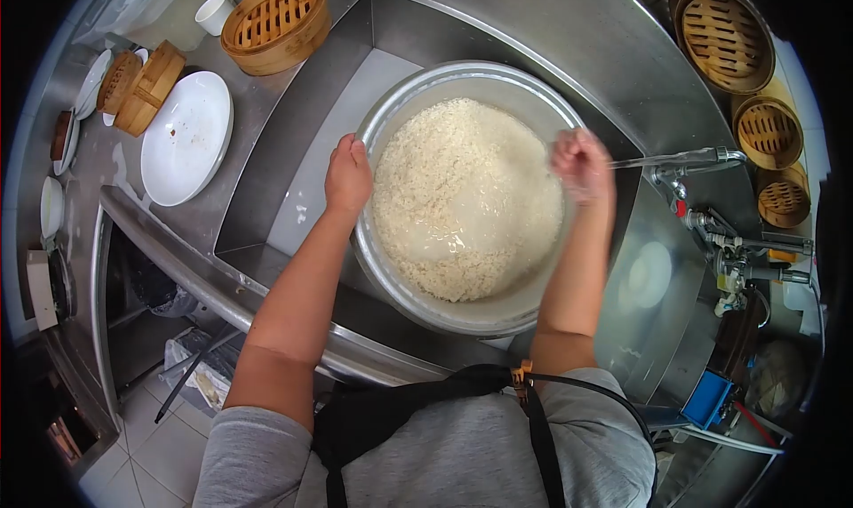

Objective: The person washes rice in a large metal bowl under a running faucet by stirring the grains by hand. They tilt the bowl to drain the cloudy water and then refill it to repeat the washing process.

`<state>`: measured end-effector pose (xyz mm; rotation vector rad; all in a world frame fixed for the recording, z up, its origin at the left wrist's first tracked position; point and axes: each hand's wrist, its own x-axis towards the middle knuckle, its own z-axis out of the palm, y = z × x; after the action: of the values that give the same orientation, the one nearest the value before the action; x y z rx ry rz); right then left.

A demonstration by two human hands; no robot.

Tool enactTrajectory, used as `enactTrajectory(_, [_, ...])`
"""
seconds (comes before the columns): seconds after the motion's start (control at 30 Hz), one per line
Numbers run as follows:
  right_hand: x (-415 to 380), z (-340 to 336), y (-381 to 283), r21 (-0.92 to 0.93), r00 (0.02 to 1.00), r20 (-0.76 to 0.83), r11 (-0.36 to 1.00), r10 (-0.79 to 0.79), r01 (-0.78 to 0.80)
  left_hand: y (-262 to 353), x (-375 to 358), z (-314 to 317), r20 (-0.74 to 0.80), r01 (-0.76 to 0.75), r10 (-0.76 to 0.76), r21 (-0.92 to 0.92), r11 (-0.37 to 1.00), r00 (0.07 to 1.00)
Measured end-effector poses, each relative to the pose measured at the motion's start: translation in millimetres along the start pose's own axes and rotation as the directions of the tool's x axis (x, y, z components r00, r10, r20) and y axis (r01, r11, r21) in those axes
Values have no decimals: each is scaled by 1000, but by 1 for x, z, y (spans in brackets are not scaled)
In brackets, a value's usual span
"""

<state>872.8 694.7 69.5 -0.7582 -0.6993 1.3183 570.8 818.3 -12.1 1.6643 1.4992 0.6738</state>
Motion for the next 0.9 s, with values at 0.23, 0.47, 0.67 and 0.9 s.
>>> enactTrajectory(0.23, [-27, -17, 56, -903, 865, -375, 77, 333, -422, -2, 1, -5, 8, -33, 33, 34, 999, 999])
enactTrajectory(0.47, [-37, -114, -14, 409, 718, -695, 815, -14, 411, -7, 4, 3, -14, -37, 37, 18, 999, 999])
enactTrajectory(0.67, [-17, -142, 1, 247, 703, -699, 880, -129, 406, 0, 2, -1, 40, 18, -19, 32, 999, 999])
enactTrajectory(0.9, [12, -133, 8, 524, 856, -495, 735, -148, 430, 4, 0, -2, 27, 40, -41, 33, 999, 999])
